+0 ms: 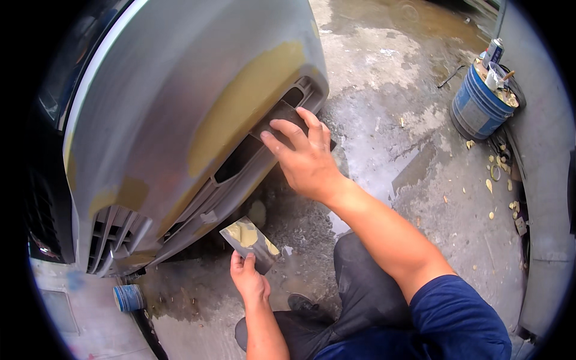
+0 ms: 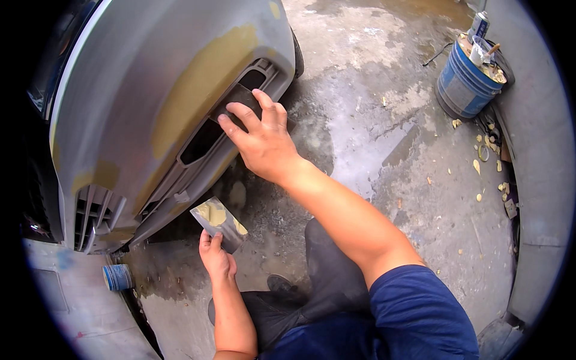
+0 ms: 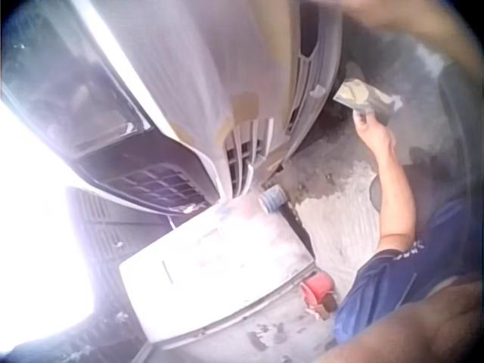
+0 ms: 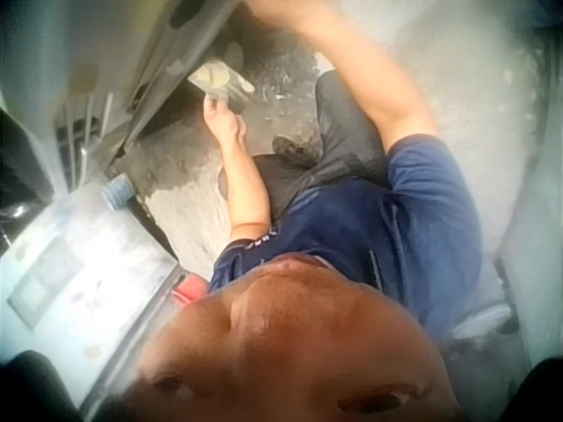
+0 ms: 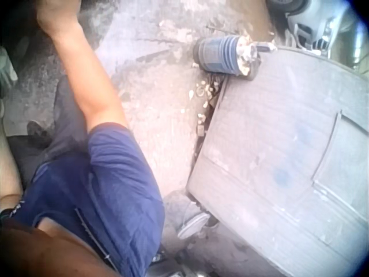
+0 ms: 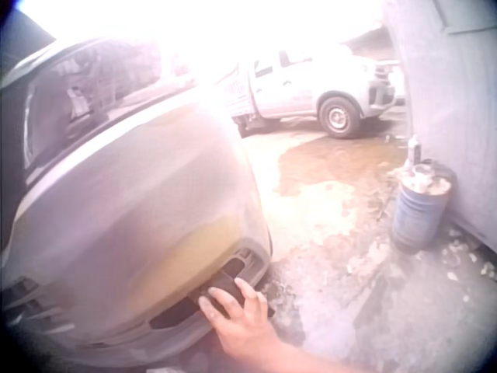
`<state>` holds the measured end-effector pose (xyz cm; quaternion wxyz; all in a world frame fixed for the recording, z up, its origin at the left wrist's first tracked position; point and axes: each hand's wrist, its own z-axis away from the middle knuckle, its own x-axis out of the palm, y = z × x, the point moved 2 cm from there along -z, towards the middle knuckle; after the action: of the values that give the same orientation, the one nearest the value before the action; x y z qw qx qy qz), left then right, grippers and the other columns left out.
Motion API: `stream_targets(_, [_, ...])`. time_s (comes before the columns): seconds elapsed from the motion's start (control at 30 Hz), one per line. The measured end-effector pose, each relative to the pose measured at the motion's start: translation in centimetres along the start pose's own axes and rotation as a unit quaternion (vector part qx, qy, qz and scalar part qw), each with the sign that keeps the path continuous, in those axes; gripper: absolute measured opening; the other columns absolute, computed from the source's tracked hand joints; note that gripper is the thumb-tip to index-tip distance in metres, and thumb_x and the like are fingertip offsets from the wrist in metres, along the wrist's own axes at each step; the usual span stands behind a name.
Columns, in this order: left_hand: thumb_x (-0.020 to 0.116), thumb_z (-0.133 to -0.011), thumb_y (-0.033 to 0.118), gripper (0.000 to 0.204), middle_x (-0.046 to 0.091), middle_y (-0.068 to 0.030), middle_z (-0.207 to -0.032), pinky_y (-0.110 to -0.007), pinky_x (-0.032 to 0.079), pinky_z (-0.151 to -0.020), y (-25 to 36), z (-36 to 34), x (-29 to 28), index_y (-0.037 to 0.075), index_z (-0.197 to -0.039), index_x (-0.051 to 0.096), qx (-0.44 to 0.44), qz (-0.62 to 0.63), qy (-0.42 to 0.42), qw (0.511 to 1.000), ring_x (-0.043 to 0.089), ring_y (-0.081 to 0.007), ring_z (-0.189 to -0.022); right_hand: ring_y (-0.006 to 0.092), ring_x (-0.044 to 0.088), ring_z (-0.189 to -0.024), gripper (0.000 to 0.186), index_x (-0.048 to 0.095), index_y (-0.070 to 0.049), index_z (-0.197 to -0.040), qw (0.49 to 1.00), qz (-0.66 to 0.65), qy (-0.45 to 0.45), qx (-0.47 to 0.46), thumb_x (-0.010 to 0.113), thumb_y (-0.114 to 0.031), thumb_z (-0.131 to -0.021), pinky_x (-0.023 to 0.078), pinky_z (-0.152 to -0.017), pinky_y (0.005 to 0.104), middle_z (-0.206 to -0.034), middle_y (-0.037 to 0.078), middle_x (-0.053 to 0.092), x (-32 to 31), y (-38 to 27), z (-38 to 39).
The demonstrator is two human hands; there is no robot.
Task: The person applies a beige body filler to the rear bumper of a silver car using a metal spreader. They smooth the filler over the surface and into the contours of the bumper vents.
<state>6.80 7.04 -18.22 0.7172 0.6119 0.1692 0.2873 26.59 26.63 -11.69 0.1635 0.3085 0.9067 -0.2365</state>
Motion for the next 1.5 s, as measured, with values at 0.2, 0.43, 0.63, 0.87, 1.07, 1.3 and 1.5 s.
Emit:
stream_targets(0.2, [0.048, -0.091, -0.005, 0.036, 0.065, -0.0110, -0.121, -0.033, 0.043, -0.101, 0.0, 0.2, -0.2, -0.004, -0.126, 0.056, -0.001, -0.010, 0.009, 1.000, 0.061, -0.0187, -0.109, 0.0426, 0.037, -0.127, 0.047, 0.062, -0.016, -0.122, 0.999, -0.018, 0.042, -0.026, 0.062, -0.004, -0.077, 0.035, -0.096, 0.0532, -0.134, 0.007, 0.050, 0.1, -1.9, -0.7])
stream_targets(0.43, [0.048, -0.091, -0.005, 0.036, 0.064, -0.0110, -0.122, -0.033, 0.043, -0.101, 0.1, 0.1, -0.5, -0.003, -0.126, 0.056, 0.007, 0.009, 0.009, 1.000, 0.061, -0.0190, -0.111, 0.0425, 0.038, -0.129, 0.048, 0.064, -0.016, -0.124, 0.999, -0.039, -0.003, 0.006, 0.067, -0.004, -0.077, 0.036, -0.101, 0.0509, -0.134, 0.009, 0.052, -0.2, -2.4, 0.9])
stream_targets(0.63, [0.048, -0.090, -0.004, 0.041, 0.062, -0.0131, -0.127, -0.037, 0.043, -0.105, 1.8, 0.6, 0.0, -0.002, -0.131, 0.053, -0.033, 0.112, -0.048, 0.992, 0.059, -0.0227, -0.116, 0.0430, 0.046, -0.124, 0.049, 0.063, -0.010, -0.129, 0.928, -0.345, -0.140, 0.016, 0.071, -0.007, -0.081, 0.039, -0.106, 0.0527, -0.133, 0.016, 0.052, -3.4, -4.3, 5.8])
stream_targets(0.87, [0.052, -0.091, -0.003, 0.048, 0.058, -0.0175, -0.134, -0.041, 0.043, -0.109, 2.9, 0.8, -0.7, -0.003, -0.139, 0.048, -0.072, 0.239, -0.111, 0.962, 0.056, -0.0275, -0.124, 0.0358, 0.048, -0.125, 0.043, 0.066, -0.011, -0.126, 0.816, -0.474, -0.330, -0.012, 0.072, -0.011, -0.084, 0.042, -0.105, 0.0470, -0.131, 0.014, 0.054, -3.9, -5.1, 11.9])
stream_targets(1.07, [0.047, -0.093, -0.004, 0.049, 0.055, -0.0189, -0.138, -0.044, 0.040, -0.113, 4.5, 0.6, -1.0, -0.004, -0.142, 0.044, -0.037, 0.236, -0.137, 0.961, 0.051, -0.0337, -0.132, 0.0413, 0.042, -0.127, 0.051, 0.060, -0.015, -0.131, 0.971, -0.164, -0.173, -0.004, 0.069, -0.008, -0.081, 0.041, -0.101, 0.0525, -0.137, 0.009, 0.050, -4.2, -3.5, 6.0])
stream_targets(1.3, [0.049, -0.091, -0.004, 0.043, 0.062, -0.0127, -0.129, -0.037, 0.042, -0.107, 2.4, 0.5, -1.9, -0.003, -0.134, 0.052, -0.080, 0.166, -0.054, 0.981, 0.059, -0.0234, -0.119, 0.0403, 0.038, -0.126, 0.054, 0.058, -0.018, -0.133, 0.999, 0.044, -0.008, 0.001, 0.064, -0.006, -0.080, 0.037, -0.095, 0.0508, -0.139, 0.007, 0.046, -2.3, -3.9, -2.7])
stream_targets(1.5, [0.049, -0.091, -0.004, 0.042, 0.063, -0.0140, -0.128, -0.036, 0.042, -0.106, 2.2, 0.1, -1.9, -0.004, -0.133, 0.053, -0.082, 0.152, -0.040, 0.984, 0.059, -0.0228, -0.118, 0.0446, 0.038, -0.122, 0.058, 0.056, -0.011, -0.132, 0.999, 0.043, -0.018, 0.001, 0.061, -0.006, -0.075, 0.039, -0.083, 0.0509, -0.133, 0.010, 0.046, 0.0, -7.0, -1.3])
